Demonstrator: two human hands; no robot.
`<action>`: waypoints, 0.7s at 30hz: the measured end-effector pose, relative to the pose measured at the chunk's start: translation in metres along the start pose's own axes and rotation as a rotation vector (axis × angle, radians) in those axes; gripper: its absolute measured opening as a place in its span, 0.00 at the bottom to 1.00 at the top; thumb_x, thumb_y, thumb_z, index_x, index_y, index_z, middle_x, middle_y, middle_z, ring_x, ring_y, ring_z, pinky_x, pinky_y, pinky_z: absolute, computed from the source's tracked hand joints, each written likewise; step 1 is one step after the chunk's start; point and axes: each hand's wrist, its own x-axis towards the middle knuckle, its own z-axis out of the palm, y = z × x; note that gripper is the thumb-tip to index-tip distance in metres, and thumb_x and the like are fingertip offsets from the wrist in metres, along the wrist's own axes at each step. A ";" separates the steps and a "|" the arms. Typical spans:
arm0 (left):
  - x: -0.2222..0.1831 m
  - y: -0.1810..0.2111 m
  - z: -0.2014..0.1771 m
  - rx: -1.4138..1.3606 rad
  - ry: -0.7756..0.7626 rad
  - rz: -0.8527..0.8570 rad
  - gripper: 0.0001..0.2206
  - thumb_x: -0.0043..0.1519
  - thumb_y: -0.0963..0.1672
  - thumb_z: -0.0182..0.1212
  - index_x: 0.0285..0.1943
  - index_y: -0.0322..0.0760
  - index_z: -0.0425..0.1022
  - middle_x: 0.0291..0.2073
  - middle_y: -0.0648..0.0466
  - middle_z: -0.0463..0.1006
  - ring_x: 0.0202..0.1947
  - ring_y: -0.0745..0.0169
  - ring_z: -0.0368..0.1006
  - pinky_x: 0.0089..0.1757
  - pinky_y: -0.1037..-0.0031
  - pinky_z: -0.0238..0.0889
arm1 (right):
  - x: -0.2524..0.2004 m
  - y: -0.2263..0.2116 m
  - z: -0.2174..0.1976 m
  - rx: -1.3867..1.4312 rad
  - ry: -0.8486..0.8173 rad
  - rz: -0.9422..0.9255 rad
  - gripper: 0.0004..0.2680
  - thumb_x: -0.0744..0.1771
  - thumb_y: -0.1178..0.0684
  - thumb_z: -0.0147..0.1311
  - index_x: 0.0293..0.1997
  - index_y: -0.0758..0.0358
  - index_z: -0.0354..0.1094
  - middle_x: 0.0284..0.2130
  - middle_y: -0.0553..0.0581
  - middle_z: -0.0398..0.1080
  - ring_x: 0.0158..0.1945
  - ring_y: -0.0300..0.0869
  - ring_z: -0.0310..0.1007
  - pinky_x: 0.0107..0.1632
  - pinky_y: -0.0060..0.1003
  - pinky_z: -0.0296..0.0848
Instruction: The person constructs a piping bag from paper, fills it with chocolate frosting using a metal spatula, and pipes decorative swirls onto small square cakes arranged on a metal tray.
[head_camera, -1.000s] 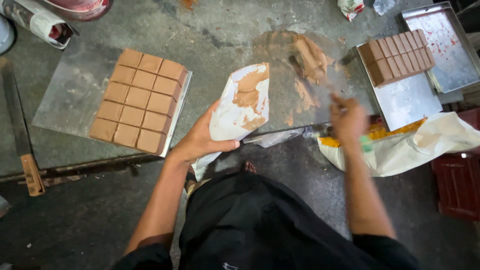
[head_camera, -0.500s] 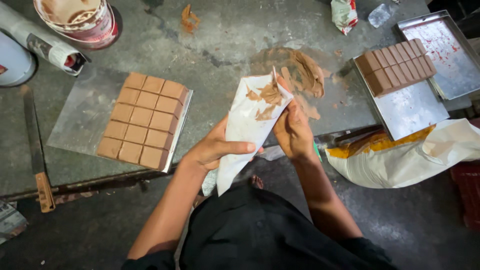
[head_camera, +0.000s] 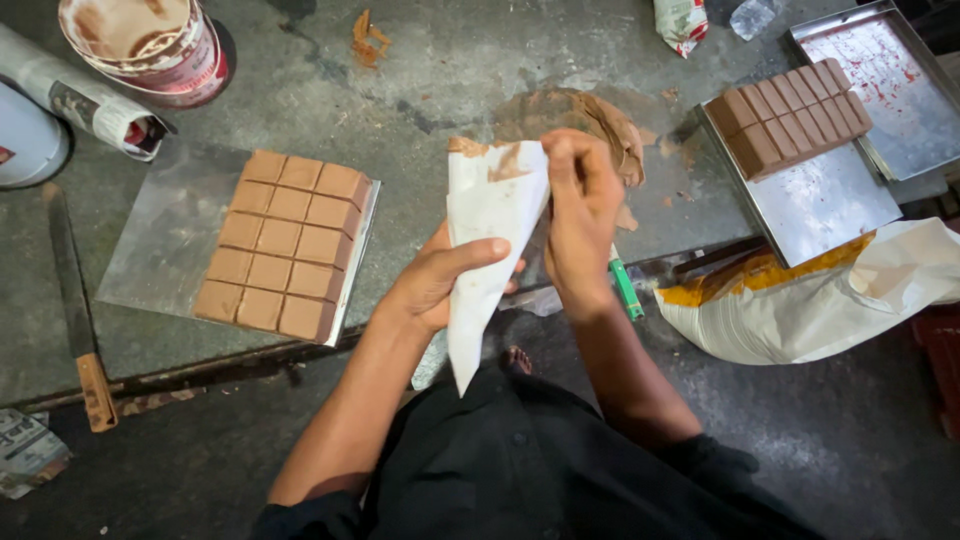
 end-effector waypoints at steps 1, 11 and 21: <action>0.002 0.000 0.000 0.097 0.032 0.040 0.30 0.59 0.38 0.71 0.71 0.29 0.62 0.48 0.41 0.74 0.40 0.53 0.76 0.38 0.64 0.74 | -0.009 -0.003 0.000 -0.164 -0.031 -0.076 0.09 0.75 0.51 0.48 0.51 0.68 0.68 0.45 0.53 0.72 0.47 0.35 0.69 0.53 0.31 0.71; -0.001 -0.008 0.023 0.269 0.107 0.287 0.46 0.50 0.36 0.73 0.78 0.37 0.49 0.65 0.49 0.67 0.66 0.56 0.64 0.62 0.63 0.62 | -0.018 -0.023 0.010 -0.221 -0.178 -0.247 0.05 0.72 0.58 0.57 0.46 0.71 0.67 0.47 0.55 0.70 0.52 0.40 0.71 0.59 0.36 0.71; 0.001 -0.018 0.029 0.807 0.160 0.656 0.44 0.57 0.39 0.74 0.79 0.35 0.46 0.65 0.42 0.68 0.64 0.53 0.69 0.60 0.64 0.68 | -0.036 -0.060 0.032 -1.000 -0.306 -0.556 0.13 0.64 0.56 0.66 0.51 0.70 0.73 0.48 0.67 0.74 0.62 0.58 0.73 0.62 0.46 0.71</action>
